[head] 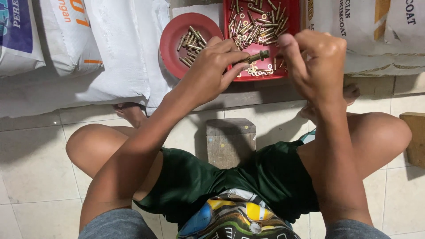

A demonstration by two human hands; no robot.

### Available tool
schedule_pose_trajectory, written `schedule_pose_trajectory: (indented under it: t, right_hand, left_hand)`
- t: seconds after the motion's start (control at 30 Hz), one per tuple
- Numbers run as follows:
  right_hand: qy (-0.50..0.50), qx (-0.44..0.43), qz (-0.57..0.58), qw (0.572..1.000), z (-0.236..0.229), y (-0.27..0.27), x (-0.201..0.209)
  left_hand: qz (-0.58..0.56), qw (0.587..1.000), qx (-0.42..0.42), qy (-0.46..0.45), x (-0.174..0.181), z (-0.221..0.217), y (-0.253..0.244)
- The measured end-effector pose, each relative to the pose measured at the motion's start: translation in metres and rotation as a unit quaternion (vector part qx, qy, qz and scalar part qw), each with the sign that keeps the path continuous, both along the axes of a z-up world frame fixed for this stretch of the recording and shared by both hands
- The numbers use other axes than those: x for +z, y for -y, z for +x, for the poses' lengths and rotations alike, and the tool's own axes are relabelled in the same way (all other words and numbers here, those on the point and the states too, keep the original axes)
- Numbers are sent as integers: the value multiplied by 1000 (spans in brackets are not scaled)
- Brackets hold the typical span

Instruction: Manually assembling metal bolts by sliding washers onto the shafts at a fast pace.

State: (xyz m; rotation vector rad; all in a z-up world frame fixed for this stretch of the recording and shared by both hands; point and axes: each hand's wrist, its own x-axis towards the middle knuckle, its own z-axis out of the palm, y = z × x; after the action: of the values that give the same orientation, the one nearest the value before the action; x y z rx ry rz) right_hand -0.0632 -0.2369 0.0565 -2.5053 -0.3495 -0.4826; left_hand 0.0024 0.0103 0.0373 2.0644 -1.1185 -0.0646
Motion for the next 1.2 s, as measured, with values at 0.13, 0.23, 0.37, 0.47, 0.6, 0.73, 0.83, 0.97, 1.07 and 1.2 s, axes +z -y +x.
schedule_pose_trajectory:
  t: [0.13,0.23,0.37,0.47,0.6,0.73,0.83,0.97,1.07,1.2]
  right_hand:
    - [-95,110,107,984,0,-21,51]
    - [-58,121,67,989,4,-23,39]
    - [-16,60,58,996,5,-23,36]
    - [-66,118,102,986,6,-26,47]
    - [-29,85,35,995,8,-29,31]
    - [-44,29,62,997,9,-28,32]
    - [-149,131,149,969,11,-38,52]
    - [-92,113,124,982,14,-44,38]
    - [-96,81,152,980,16,-48,32]
    - [-201,121,215,948,17,-54,47]
  left_hand:
    - [3,1000,4,-11,5,2,-5]
    - [12,1000,12,-1,8,4,-8]
    - [2,1000,10,11,9,4,-12]
    - [3,1000,13,12,12,4,-15]
    - [18,999,13,25,10,5,-19]
    - [4,1000,15,26,13,4,-22]
    - [2,1000,22,11,15,5,-27]
    - [0,999,30,32,13,7,-32]
    - [-15,999,32,35,15,7,-35]
    - [-12,999,37,26,14,7,-41]
